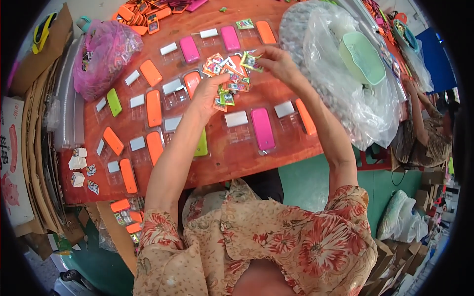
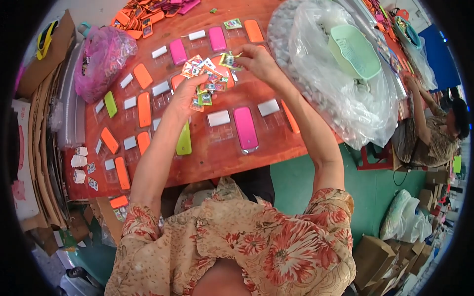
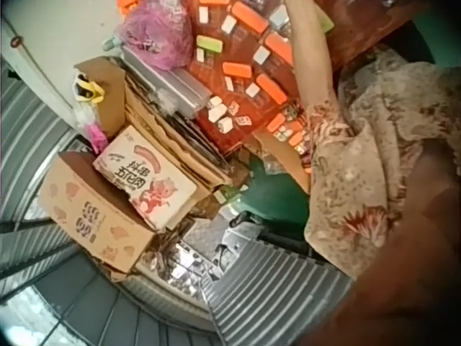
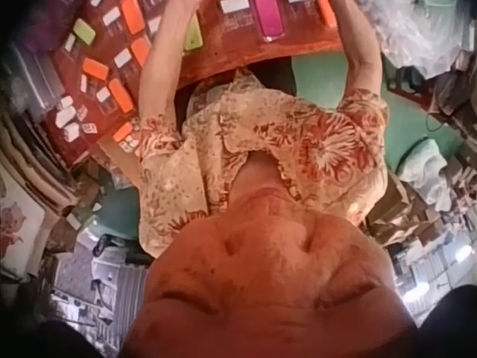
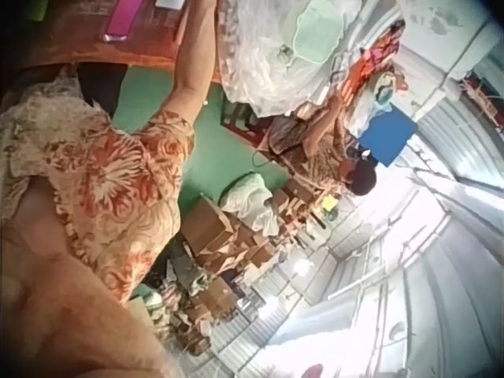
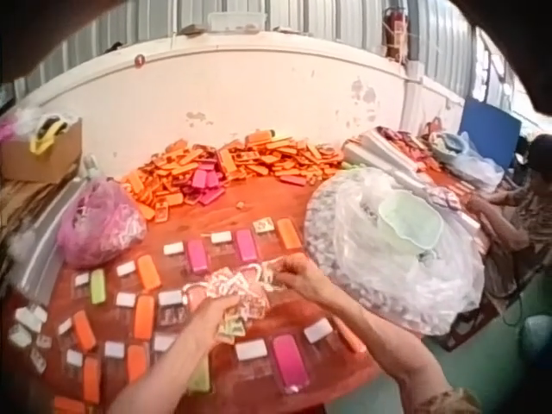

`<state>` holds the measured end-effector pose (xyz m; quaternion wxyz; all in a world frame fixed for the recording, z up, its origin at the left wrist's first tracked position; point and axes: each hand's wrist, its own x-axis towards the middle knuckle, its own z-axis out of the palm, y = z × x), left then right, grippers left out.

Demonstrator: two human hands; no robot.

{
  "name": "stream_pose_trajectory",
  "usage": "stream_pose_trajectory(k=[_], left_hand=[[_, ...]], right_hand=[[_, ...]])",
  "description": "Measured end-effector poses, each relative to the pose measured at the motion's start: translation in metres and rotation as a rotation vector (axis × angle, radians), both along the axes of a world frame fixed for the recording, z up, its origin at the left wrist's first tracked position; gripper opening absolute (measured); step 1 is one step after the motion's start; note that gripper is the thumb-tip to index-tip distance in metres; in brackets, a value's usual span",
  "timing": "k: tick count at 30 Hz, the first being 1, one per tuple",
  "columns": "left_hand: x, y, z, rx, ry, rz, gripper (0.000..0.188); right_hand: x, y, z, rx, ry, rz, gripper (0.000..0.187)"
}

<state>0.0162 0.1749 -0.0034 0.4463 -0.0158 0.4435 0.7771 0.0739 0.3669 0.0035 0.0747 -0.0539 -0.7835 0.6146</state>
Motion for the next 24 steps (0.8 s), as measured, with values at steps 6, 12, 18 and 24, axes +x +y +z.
stream_pose_trajectory(k=[6,12,18,24], left_hand=[[0.02,-0.011,0.0,0.02,-0.013,-0.172,0.021],[0.039,-0.02,-0.019,-0.008,-0.067,-0.217,0.018],[0.053,-0.026,-0.027,-0.039,0.027,-0.134,0.02],[0.061,-0.026,-0.019,0.056,0.046,-0.136,0.021]], right_hand=[[0.071,0.027,-0.007,0.433,-0.214,0.095,0.008],[0.1,0.019,-0.027,0.692,-0.143,-0.012,0.011],[0.105,-0.001,-0.015,1.036,-0.032,-0.06,0.012],[0.076,-0.061,-0.018,-0.119,-0.067,0.104,0.017]])
